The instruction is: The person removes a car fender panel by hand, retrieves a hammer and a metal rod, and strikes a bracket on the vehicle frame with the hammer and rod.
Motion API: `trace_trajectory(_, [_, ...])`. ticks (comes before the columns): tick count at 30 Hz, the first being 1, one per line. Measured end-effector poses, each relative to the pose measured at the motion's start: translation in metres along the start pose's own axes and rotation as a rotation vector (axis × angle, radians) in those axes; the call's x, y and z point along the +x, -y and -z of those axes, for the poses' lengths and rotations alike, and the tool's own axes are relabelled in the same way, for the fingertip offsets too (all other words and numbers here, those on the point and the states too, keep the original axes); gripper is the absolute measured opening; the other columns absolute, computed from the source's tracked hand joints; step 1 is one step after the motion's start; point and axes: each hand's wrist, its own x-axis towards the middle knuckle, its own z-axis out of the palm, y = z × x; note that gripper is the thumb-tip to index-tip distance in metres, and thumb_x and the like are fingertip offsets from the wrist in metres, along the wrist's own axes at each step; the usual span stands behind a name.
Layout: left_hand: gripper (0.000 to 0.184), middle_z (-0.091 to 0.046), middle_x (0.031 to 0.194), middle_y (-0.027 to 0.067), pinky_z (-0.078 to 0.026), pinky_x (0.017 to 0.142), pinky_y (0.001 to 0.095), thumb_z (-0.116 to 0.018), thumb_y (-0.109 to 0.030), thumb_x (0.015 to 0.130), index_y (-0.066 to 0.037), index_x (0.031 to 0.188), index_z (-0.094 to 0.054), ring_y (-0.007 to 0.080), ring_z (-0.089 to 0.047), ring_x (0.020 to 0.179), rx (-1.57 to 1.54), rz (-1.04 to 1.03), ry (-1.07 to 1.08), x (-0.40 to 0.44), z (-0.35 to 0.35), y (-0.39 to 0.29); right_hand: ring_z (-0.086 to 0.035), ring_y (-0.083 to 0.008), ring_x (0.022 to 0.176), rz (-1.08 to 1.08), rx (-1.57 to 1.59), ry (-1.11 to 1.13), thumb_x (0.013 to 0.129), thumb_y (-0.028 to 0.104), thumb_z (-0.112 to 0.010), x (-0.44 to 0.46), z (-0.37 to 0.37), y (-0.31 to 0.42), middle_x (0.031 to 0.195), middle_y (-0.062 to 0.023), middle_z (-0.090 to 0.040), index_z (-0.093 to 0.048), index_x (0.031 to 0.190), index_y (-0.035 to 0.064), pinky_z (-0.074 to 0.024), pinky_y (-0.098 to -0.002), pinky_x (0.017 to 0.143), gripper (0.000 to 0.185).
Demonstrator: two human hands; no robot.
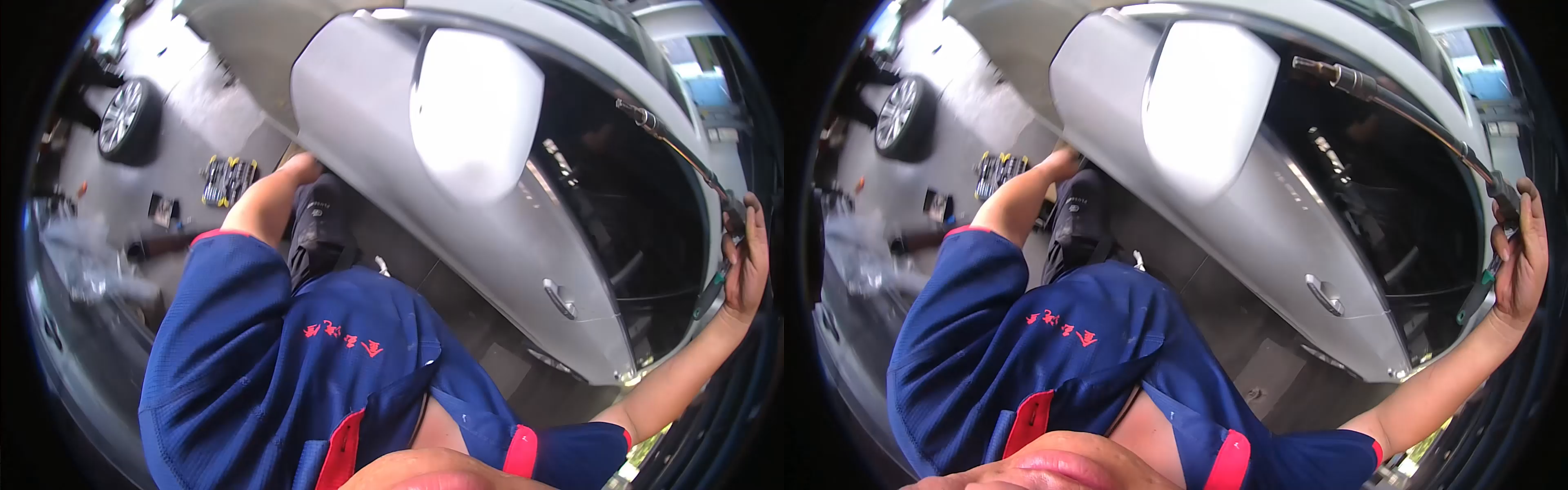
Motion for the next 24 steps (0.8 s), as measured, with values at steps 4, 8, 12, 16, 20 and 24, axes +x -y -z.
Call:
trace_trajectory(4, [0.042, -0.073, 0.120, 0.0208, -0.053, 0.103, 0.0453, -0.059, -0.030, 0.093, -0.003, 0.123, -0.071, 0.0370, -0.069, 0.116, -0.002, 0.056, 0.044, -0.047, -0.110, -0.055, -0.068, -0.0106, 0.093, 0.023, 0.093, 0.181, 0.110, 0.021, -0.054, -0.049, 0.002, -0.075, 0.119, -0.0111, -0.072, -0.060, 0.137, 0.0063, -0.0364, -0.0147, 0.054, 0.032])
trace_trajectory(8, [0.036, -0.065, 0.130, 0.0213, -0.049, 0.108, 0.0465, -0.061, -0.026, 0.090, -0.004, 0.115, -0.075, 0.0394, -0.060, 0.125, -0.137, 0.092, -0.174, -0.276, -0.138, -0.070, -0.062, -0.0070, 0.079, -0.061, 0.264, 0.411, 0.109, 0.020, -0.056, -0.119, -0.059, -0.105, 0.108, -0.0086, -0.072, -0.063, 0.126, 0.0084, -0.0352, -0.0155, 0.049, 0.022])
trace_trajectory(12, [0.027, -0.069, 0.111, 0.0230, -0.052, 0.100, 0.0474, -0.060, -0.018, 0.087, 0.000, 0.104, -0.071, 0.0417, -0.064, 0.113, -0.254, 0.236, -0.394, -0.440, -0.186, -0.041, -0.061, -0.0076, 0.075, -0.256, 0.448, 0.653, 0.107, 0.018, -0.058, -0.166, -0.116, -0.168, 0.102, -0.0081, -0.070, -0.064, 0.122, 0.0088, -0.0380, -0.0180, 0.049, 0.018])
trace_trajectory(16, [0.039, -0.068, 0.121, 0.0301, -0.049, 0.104, 0.0505, -0.056, -0.026, 0.090, 0.005, 0.110, -0.068, 0.0446, -0.063, 0.117, -0.366, 0.674, -0.251, -0.575, -0.263, 0.059, -0.064, -0.0139, 0.075, -0.532, 0.619, 0.804, 0.107, 0.019, -0.060, -0.231, -0.224, -0.263, 0.099, -0.0096, -0.071, -0.064, 0.120, 0.0085, -0.0411, -0.0215, 0.050, 0.017])
trace_trajectory(20, [0.047, -0.068, 0.123, 0.0311, -0.052, 0.105, 0.0470, -0.055, -0.030, 0.091, 0.008, 0.113, -0.071, 0.0426, -0.065, 0.118, -0.345, 0.961, 0.063, -0.720, -0.367, 0.114, -0.069, -0.0196, 0.079, -0.833, 0.727, 0.915, 0.108, 0.019, -0.057, -0.318, -0.319, -0.315, 0.102, -0.0119, -0.072, -0.065, 0.118, 0.0082, -0.0434, -0.0244, 0.051, 0.017])
trace_trajectory(24, [0.030, -0.076, 0.101, 0.0224, -0.058, 0.085, 0.0412, -0.056, -0.018, 0.090, 0.001, 0.104, -0.075, 0.0321, -0.075, 0.093, -0.784, 1.001, -0.133, -0.790, -0.383, 0.113, -0.070, -0.0250, 0.087, -1.067, 0.907, 1.102, 0.108, 0.019, -0.054, -0.392, -0.446, -0.339, 0.105, -0.0149, -0.072, -0.064, 0.124, 0.0043, -0.0457, -0.0273, 0.054, 0.024])
